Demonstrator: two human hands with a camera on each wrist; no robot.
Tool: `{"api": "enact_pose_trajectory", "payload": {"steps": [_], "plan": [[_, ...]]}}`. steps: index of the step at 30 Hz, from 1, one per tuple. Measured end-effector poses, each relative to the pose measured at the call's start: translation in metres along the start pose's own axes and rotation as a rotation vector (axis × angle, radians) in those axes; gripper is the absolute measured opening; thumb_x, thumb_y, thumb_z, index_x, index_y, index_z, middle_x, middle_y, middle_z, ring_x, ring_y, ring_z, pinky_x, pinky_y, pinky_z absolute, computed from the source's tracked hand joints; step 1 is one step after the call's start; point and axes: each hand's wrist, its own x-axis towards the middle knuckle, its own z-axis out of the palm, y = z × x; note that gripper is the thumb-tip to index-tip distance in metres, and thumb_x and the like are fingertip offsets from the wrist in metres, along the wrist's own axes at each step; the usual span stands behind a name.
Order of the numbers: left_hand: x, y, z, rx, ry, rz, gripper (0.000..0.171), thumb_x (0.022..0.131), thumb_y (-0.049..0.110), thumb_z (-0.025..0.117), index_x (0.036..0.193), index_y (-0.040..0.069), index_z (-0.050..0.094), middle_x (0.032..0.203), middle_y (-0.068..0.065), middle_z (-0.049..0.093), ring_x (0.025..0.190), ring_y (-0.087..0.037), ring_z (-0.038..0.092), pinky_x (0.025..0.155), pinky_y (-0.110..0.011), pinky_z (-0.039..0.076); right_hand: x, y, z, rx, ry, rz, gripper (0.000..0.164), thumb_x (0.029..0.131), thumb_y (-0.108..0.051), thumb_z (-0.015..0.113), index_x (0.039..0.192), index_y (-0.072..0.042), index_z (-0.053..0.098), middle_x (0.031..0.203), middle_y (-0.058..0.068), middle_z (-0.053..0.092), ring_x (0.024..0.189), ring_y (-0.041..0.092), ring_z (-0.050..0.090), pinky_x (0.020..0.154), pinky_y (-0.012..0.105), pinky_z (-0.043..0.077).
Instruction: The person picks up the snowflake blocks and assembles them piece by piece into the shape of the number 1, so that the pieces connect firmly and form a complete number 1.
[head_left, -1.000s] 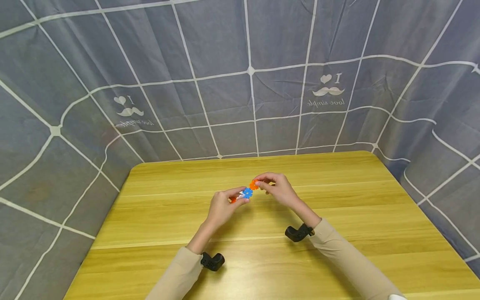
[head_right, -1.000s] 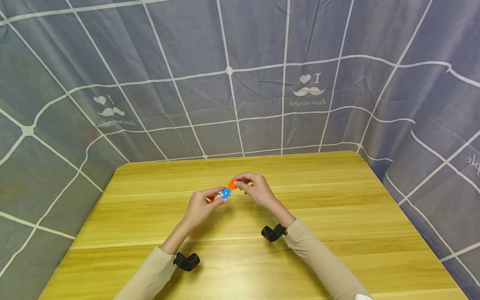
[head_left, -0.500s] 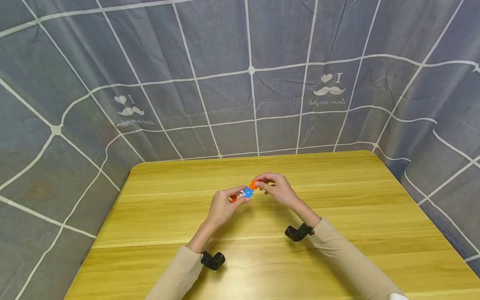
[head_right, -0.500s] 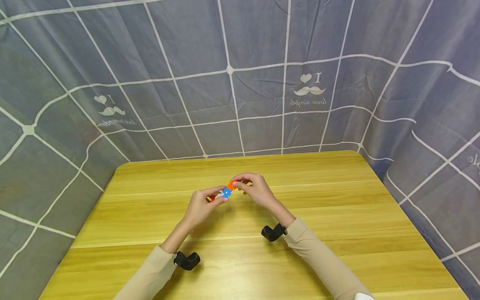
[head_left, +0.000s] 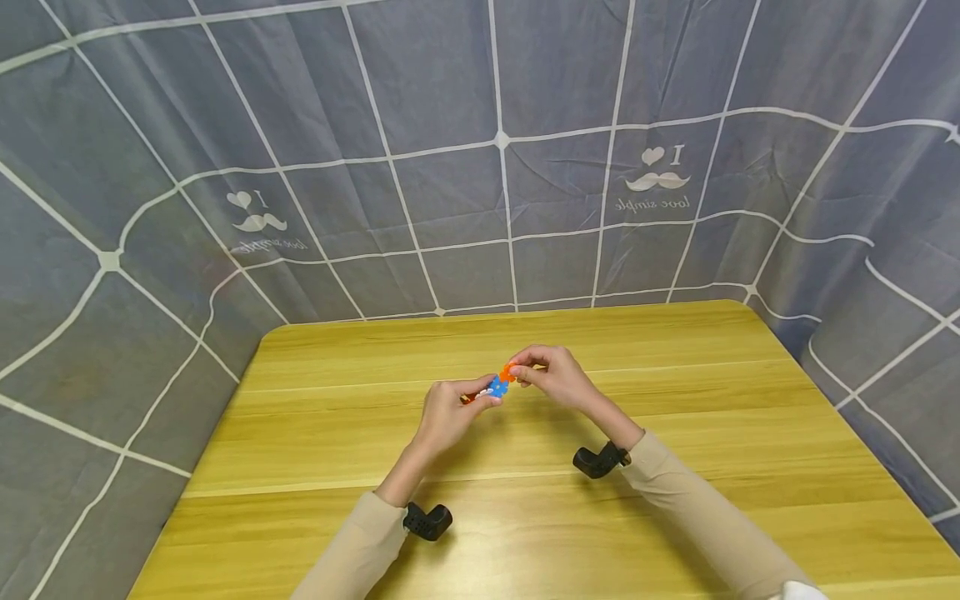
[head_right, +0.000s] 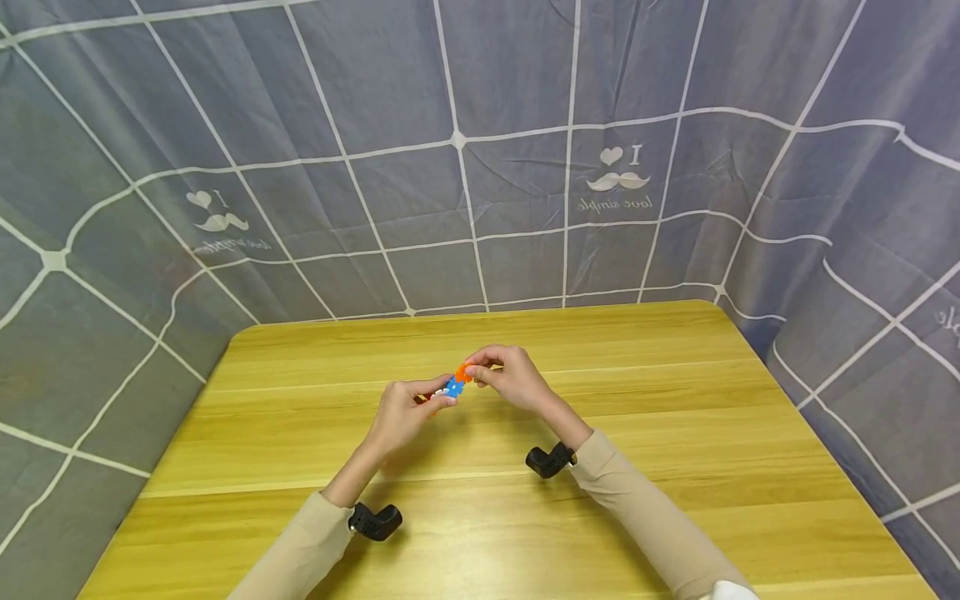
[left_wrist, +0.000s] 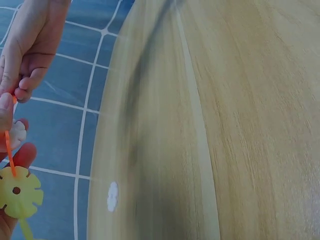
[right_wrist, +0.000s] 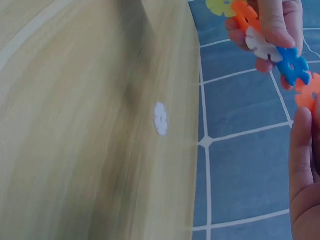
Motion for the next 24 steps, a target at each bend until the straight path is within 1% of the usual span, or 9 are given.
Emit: {"api": "enact_pose_trajectory", "payload": {"steps": [3, 6, 8, 11, 14, 17, 18, 20, 24], "plan": [[-0.0006, 0.0006, 0.0003, 0.015, 0.017, 0.015, 0.036, 0.081, 0.023, 0.076, 0.113, 0.007, 0.072, 0.089, -0.01, 0.075, 0.046, -0.001, 0.037, 0.042, -0.015, 0.028, -0.0006, -0.0008, 0.0012, 0.018, -0.002, -0.009, 0.014, 0.09, -0.005, 0.065, 0.096, 0.007, 0.069, 0.092, 0.021, 0.07, 0.066, 0.008, 0.061, 0.06, 0.02, 0.053], [-0.0008, 0.0009, 0.0006, 0.024, 0.02, 0.024, 0.036, 0.081, 0.023, 0.076, 0.113, 0.006, 0.071, 0.091, -0.01, 0.075, 0.045, 0.0, 0.034, 0.042, -0.015, 0.026, -0.0012, -0.001, 0.0025, 0.019, 0.002, -0.012, 0.013, 0.089, -0.004, 0.065, 0.095, 0.007, 0.069, 0.089, 0.022, 0.07, 0.064, 0.007, 0.06, 0.057, 0.018, 0.052], [-0.0005, 0.0011, 0.0005, 0.019, 0.016, 0.019, 0.036, 0.081, 0.023, 0.076, 0.113, 0.006, 0.071, 0.093, -0.011, 0.075, 0.045, 0.001, 0.034, 0.042, -0.015, 0.026, -0.0014, -0.0011, 0.0026, 0.015, 0.0, -0.017, 0.013, 0.089, -0.004, 0.065, 0.095, 0.007, 0.069, 0.088, 0.022, 0.07, 0.064, 0.007, 0.06, 0.057, 0.018, 0.051], [0.0008, 0.0017, 0.0002, 0.004, 0.014, 0.0, 0.037, 0.08, 0.022, 0.076, 0.113, 0.006, 0.072, 0.091, -0.01, 0.075, 0.045, 0.0, 0.035, 0.042, -0.015, 0.027, -0.0008, -0.0016, 0.0015, 0.011, -0.011, -0.007, 0.013, 0.089, -0.005, 0.065, 0.095, 0.006, 0.069, 0.088, 0.02, 0.07, 0.065, 0.009, 0.061, 0.057, 0.019, 0.052], [0.0032, 0.0028, -0.0002, -0.014, 0.017, -0.018, 0.037, 0.08, 0.023, 0.077, 0.112, 0.007, 0.072, 0.092, -0.009, 0.075, 0.048, -0.001, 0.042, 0.042, -0.016, 0.03, 0.0005, -0.0022, -0.0013, 0.014, -0.016, 0.013, 0.014, 0.09, -0.007, 0.065, 0.098, 0.004, 0.07, 0.09, 0.018, 0.07, 0.068, 0.017, 0.065, 0.06, 0.02, 0.053], [0.0054, 0.0039, -0.0008, -0.04, 0.013, -0.037, 0.036, 0.08, 0.023, 0.078, 0.112, 0.008, 0.072, 0.091, -0.008, 0.076, 0.056, -0.005, 0.052, 0.043, -0.017, 0.033, 0.0022, -0.0022, -0.0038, 0.03, -0.024, 0.023, 0.017, 0.091, -0.007, 0.064, 0.102, 0.004, 0.069, 0.095, 0.02, 0.07, 0.075, 0.03, 0.067, 0.065, 0.023, 0.056], [0.006, 0.004, -0.001, -0.046, 0.01, -0.048, 0.036, 0.08, 0.023, 0.078, 0.113, 0.009, 0.072, 0.089, -0.007, 0.076, 0.058, -0.006, 0.054, 0.043, -0.017, 0.034, 0.0025, -0.002, -0.0044, 0.042, -0.029, 0.022, 0.018, 0.091, -0.007, 0.063, 0.103, 0.005, 0.068, 0.097, 0.021, 0.069, 0.078, 0.035, 0.067, 0.067, 0.026, 0.057], [0.0066, 0.0039, -0.0016, -0.061, 0.002, -0.067, 0.037, 0.08, 0.023, 0.078, 0.113, 0.009, 0.072, 0.086, -0.006, 0.075, 0.063, -0.008, 0.057, 0.043, -0.017, 0.035, 0.0029, -0.0011, -0.005, 0.057, -0.039, 0.023, 0.019, 0.092, -0.005, 0.062, 0.106, 0.007, 0.067, 0.1, 0.023, 0.069, 0.083, 0.04, 0.067, 0.071, 0.03, 0.058], [0.0066, 0.0032, -0.0029, -0.088, -0.013, -0.099, 0.038, 0.081, 0.022, 0.078, 0.115, 0.009, 0.071, 0.088, -0.006, 0.075, 0.066, -0.01, 0.056, 0.045, -0.018, 0.036, 0.0023, 0.0019, -0.0048, 0.077, -0.028, 0.044, 0.022, 0.092, -0.006, 0.063, 0.108, 0.007, 0.066, 0.1, 0.024, 0.07, 0.089, 0.041, 0.067, 0.079, 0.042, 0.057]]}}
